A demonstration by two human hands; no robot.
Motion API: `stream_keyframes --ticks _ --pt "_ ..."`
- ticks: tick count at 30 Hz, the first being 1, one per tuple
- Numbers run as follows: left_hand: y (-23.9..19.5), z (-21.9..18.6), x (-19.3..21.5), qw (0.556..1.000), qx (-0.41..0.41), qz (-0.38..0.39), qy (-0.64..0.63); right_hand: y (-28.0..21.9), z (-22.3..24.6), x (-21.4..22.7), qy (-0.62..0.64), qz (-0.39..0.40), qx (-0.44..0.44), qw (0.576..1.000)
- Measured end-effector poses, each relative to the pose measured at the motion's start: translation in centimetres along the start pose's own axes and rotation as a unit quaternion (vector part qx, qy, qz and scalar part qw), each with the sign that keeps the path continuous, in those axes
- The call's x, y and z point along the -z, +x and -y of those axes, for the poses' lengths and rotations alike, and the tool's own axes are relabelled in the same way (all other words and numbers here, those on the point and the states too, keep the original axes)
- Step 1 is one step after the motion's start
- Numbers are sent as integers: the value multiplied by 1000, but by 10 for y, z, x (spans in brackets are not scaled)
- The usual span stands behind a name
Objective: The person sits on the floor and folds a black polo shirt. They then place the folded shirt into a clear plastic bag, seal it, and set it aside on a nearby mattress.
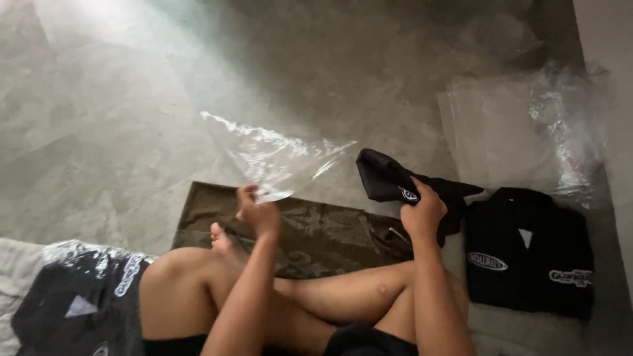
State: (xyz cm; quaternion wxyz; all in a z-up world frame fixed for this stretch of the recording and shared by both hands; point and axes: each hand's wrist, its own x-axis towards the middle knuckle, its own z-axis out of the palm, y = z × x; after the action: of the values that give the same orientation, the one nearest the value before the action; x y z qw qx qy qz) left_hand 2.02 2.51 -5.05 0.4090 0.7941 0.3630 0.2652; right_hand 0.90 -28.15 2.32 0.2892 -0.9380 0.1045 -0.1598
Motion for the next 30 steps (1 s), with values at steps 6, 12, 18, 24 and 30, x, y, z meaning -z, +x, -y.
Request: stream_keyframes --ticks 6,12,18,24,30 --pt "-42 3 -1 907 -273 206 247 -7 -4 -15 -97 93 -48 990" --pt "-95 8 0 834 -395 304 236 -13 -21 -25 -131 187 -52 972" --pt "-92 -10 -3 891 -426 114 105 -16 1 -8 -140 173 -51 973" --pt "-11 -63 59 920 -317 -134 -187 -19 -13 -19 -141 155 -50 977" --pt "-66 -69 91 887 -420 123 -148 -20 -7 -24 -141 188 -57 970"
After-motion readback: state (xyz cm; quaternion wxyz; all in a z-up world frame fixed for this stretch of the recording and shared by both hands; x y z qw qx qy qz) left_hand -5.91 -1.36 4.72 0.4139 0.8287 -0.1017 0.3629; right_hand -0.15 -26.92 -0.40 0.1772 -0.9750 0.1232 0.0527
